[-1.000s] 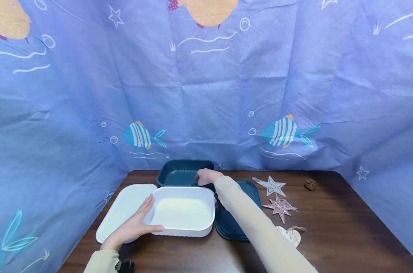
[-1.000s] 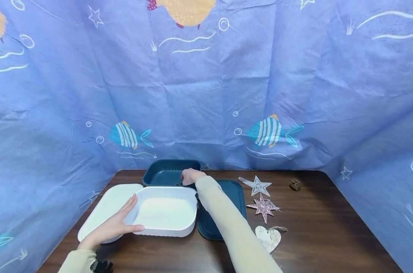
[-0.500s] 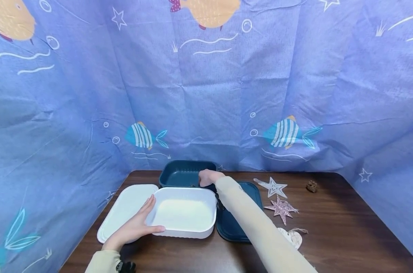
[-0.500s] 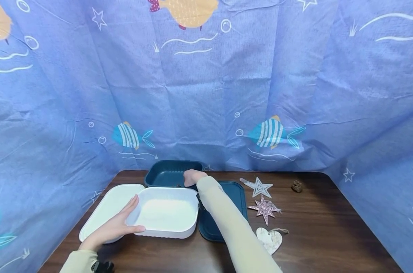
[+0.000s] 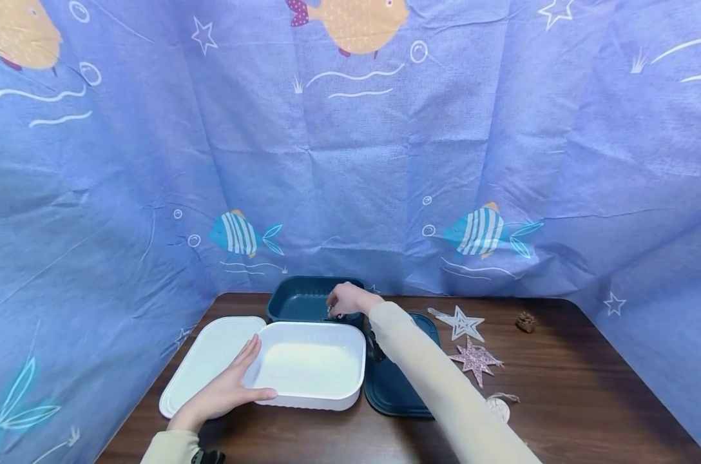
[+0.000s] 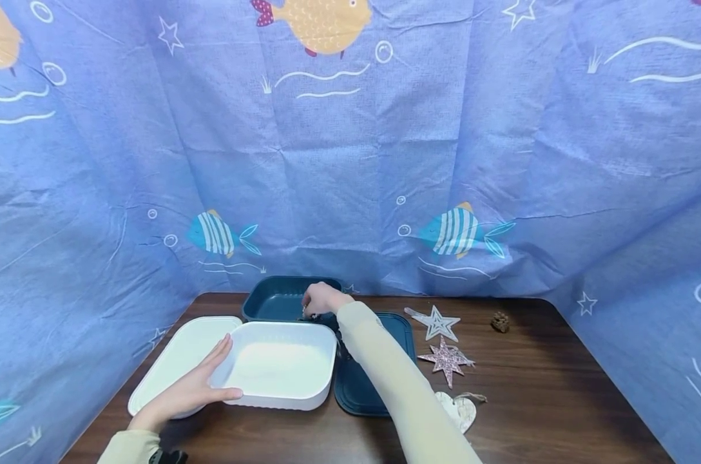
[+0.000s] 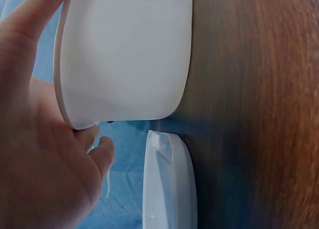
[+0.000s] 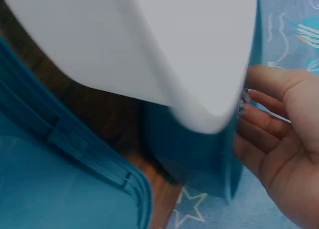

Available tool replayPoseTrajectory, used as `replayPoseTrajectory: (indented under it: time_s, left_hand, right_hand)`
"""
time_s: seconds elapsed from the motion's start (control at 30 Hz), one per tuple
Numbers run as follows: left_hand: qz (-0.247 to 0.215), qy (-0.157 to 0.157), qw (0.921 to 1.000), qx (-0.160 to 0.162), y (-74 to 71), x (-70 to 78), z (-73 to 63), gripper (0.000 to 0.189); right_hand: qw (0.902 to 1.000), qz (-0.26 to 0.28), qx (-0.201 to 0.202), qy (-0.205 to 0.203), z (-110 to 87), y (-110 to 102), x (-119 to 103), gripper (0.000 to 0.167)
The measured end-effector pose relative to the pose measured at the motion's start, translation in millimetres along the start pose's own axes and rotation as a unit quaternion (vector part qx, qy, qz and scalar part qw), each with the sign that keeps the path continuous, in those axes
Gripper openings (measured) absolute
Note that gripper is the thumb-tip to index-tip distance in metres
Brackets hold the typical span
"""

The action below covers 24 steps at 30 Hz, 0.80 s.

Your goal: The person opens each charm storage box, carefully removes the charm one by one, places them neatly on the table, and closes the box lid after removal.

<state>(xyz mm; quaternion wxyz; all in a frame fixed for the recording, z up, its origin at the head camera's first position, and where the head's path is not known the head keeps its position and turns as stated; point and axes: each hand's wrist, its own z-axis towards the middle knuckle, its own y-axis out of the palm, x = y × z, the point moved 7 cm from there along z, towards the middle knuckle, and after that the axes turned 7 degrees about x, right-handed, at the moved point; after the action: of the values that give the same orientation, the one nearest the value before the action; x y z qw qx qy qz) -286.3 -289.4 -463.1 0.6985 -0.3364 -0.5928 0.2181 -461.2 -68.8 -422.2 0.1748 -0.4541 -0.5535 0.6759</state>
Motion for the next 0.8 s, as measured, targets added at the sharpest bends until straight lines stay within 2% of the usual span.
replayPoseTrajectory:
  time_s: [0.23, 0.4, 0.6, 0.8]
  left_hand:
    - [0.003, 0.005, 1.0000, 0.000, 0.2, 1.7, 0.7, 0.117]
    - [0.002, 0.003, 1.0000, -0.004, 0.5, 1.3, -0.5, 0.117]
    - [-0.001, 0.002, 1.0000, -0.006, 0.6, 1.2, -0.5, 0.117]
    - [-0.001, 0.003, 1.0000, -0.009, 0.8, 2.4, -0.9, 0.115]
  right_hand:
    - [0.9971, 0.047, 0.047, -0.035, -7.7, -35.0, -12.7, 0.040]
    - [0.9915, 0.089, 0.075, -0.057, -15.6, -56.2, -22.7, 0.040]
    - [0.9775, 0.166, 0.120, -0.051, -27.9, -83.4, -26.3, 0.039]
    - [0.9631, 0.219, 0.148, -0.047, -46.6, -109.4, -15.8, 0.041]
